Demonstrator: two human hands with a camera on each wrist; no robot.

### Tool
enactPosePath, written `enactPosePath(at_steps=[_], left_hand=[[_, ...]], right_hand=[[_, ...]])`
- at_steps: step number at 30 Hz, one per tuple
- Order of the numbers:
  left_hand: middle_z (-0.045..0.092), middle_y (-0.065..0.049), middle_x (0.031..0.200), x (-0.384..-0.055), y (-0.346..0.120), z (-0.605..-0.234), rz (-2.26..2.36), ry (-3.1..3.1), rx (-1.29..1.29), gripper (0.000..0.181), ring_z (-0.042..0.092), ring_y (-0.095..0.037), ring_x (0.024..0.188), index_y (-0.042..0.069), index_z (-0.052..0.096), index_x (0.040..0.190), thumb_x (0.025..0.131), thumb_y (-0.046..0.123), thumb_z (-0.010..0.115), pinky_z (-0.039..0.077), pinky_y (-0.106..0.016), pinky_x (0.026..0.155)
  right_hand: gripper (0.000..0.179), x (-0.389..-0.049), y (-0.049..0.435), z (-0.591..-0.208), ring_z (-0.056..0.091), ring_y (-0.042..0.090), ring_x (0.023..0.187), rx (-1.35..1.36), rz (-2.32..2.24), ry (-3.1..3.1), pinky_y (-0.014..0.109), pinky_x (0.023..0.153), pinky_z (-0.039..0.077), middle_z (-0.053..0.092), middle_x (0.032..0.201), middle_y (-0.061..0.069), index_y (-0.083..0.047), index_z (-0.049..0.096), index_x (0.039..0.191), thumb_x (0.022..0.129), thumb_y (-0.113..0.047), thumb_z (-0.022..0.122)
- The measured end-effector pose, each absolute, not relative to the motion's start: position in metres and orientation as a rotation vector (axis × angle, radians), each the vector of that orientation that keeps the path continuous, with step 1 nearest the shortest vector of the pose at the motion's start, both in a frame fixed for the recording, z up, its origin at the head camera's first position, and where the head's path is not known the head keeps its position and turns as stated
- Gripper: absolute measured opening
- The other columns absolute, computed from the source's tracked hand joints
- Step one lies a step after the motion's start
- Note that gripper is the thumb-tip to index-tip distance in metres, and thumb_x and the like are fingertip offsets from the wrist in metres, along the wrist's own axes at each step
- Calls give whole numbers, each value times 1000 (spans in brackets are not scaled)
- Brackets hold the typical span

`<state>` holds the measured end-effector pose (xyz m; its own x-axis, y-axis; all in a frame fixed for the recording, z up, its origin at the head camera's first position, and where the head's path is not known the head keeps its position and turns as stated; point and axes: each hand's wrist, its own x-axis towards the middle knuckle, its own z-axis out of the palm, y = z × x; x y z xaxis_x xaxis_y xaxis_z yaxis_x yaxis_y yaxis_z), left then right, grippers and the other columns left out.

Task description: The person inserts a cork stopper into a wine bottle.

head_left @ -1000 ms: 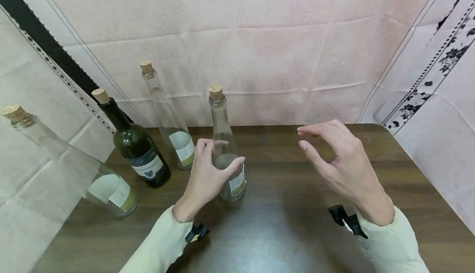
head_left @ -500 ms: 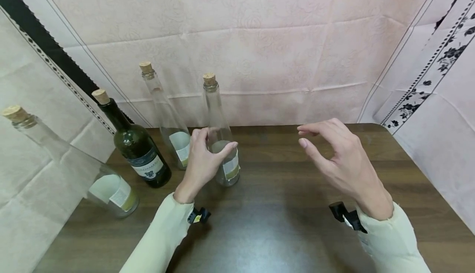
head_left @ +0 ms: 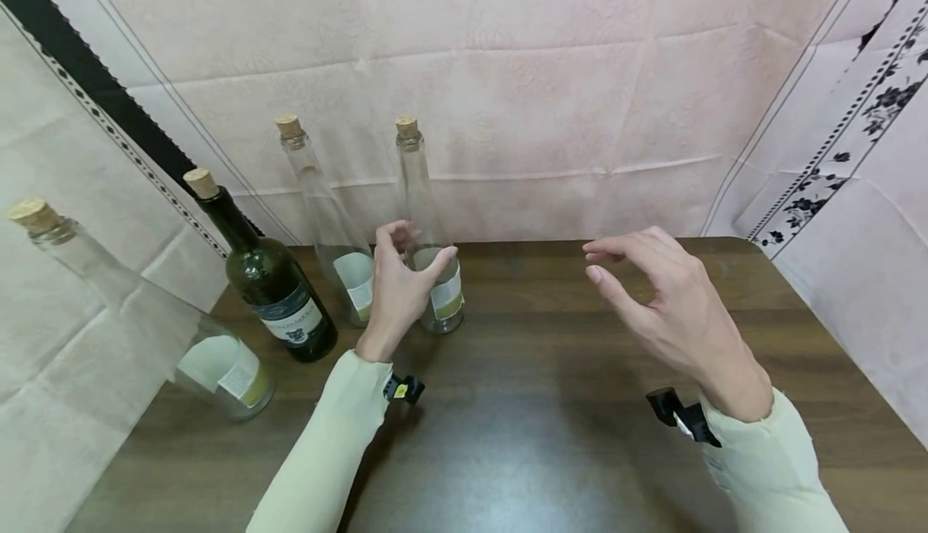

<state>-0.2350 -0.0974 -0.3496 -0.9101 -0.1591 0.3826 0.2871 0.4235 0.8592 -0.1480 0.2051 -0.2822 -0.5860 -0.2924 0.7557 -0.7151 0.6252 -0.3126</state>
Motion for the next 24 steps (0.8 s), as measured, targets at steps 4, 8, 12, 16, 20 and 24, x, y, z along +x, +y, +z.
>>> enactPosePath(at_steps=[4,8,12,16,20,24], left_hand=[[55,-9,133,-243,-98,-350,-1514,-2251,-133,67,50,-24,121,11,42,136,88,38,80,44,-44,108],[54,-10,137,-249,-101,-350,-1514,-2259,-126,65,50,-26,128,9,42,138,91,35,77,42,-45,112],[52,-11,140,-254,-100,-350,-1504,-2291,-84,66,49,-29,132,8,41,141,92,37,75,41,-45,113],[46,-14,139,-260,-98,-351,-1451,-2279,-34,69,50,-31,130,7,42,145,93,37,75,42,-45,111],[44,-16,137,-265,-95,-353,-1379,-2244,2,70,50,-32,125,7,42,149,94,37,73,43,-45,109],[44,-17,139,-267,-96,-353,-1344,-2231,21,69,49,-33,127,7,40,151,96,36,70,41,-47,110]], right_hand=[[26,-149,206,-283,62,15,99,780,810,-2178,16,91,40,75,105,0,-13,74,113,88,-4,74],[26,-150,205,-284,61,14,99,776,814,-2199,17,91,40,75,106,-1,-14,74,113,89,-5,73],[25,-149,206,-287,61,14,99,768,814,-2210,17,90,40,74,105,-2,-14,74,112,89,-4,73],[25,-149,206,-288,62,14,98,765,809,-2213,18,90,40,75,106,-1,-14,74,112,89,-4,73],[25,-151,206,-287,62,14,98,775,803,-2212,18,90,41,75,106,-1,-14,74,112,89,-5,73],[24,-152,206,-286,62,14,98,774,802,-2215,19,89,41,75,107,-1,-14,74,112,90,-5,73]])
